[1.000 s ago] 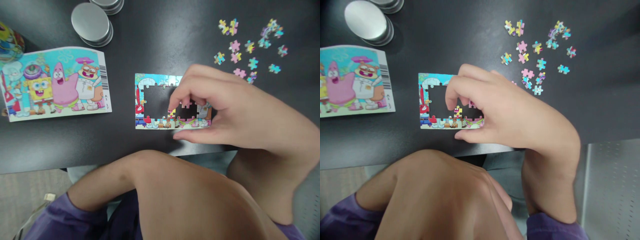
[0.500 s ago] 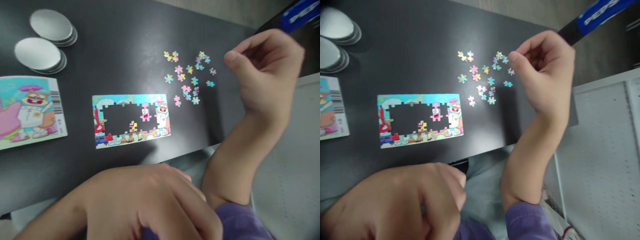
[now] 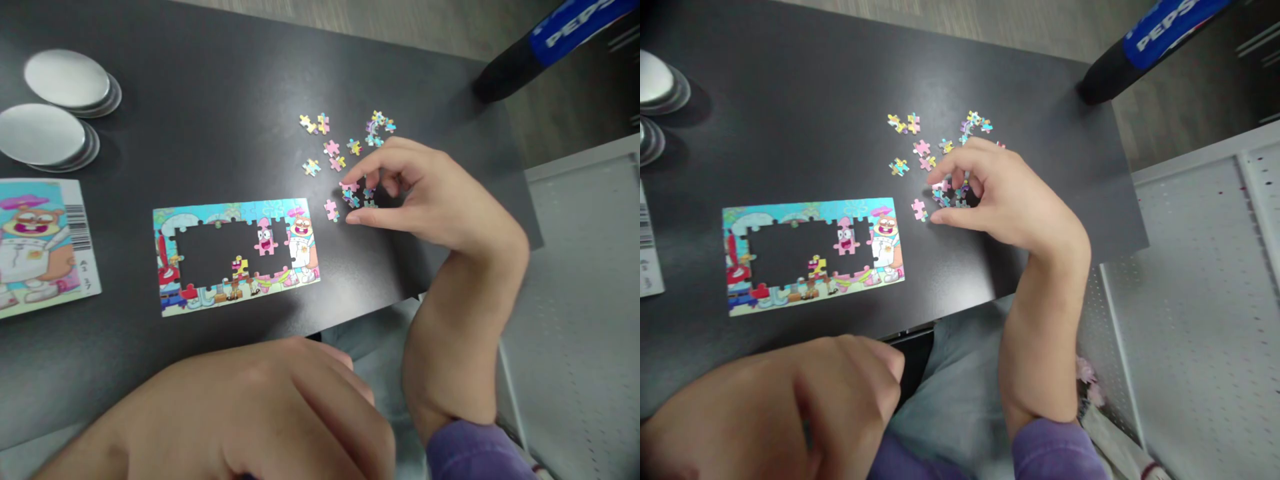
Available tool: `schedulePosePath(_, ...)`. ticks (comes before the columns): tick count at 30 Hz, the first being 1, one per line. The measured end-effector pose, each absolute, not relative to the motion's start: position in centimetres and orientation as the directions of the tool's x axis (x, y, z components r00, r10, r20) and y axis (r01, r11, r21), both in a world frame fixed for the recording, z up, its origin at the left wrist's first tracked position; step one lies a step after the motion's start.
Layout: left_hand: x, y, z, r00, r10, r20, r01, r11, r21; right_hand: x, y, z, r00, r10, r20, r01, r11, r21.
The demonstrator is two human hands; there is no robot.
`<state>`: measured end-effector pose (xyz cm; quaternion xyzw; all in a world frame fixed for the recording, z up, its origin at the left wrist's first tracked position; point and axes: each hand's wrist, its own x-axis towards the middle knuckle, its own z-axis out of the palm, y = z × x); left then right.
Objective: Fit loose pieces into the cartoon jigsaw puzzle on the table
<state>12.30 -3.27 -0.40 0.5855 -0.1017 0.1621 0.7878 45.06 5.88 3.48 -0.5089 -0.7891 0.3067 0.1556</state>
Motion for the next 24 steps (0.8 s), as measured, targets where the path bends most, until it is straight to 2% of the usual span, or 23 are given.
schedulePosePath(2,12.7,-2.7,0.4,0.918,0.141,0.371,-0.394,0.217,0.893,44.7,6.0,3.4,-0.487,0.871,-0.063,0.699,0.346,-0.626)
schedulePosePath(5,13.2,-2.2,1.3,0.852,0.2,0.484,-0.509,0.097,0.855,44.0,6.1,3.3,-0.528,0.845,-0.085,0.707,0.382,-0.595)
schedulePosePath(8,13.1,-2.2,1.4,0.825,0.215,0.523,-0.551,0.095,0.829,43.3,6.1,3.3,-0.539,0.834,-0.122,0.724,0.383,-0.574)
schedulePosePath(14,13.1,-2.2,1.4,0.928,0.145,0.343,-0.372,0.327,0.868,43.1,6.2,3.1,-0.602,0.793,-0.093,0.661,0.43,-0.615)
schedulePosePath(19,14.1,-1.9,2.6,0.967,0.067,0.245,-0.253,0.345,0.904,44.1,6.1,3.4,-0.596,0.8,-0.063,0.639,0.425,-0.641)
schedulePosePath(24,14.1,-2.1,2.6,0.964,0.098,0.249,-0.267,0.312,0.912,45.1,5.9,3.5,-0.439,0.897,-0.046,0.702,0.311,-0.641)
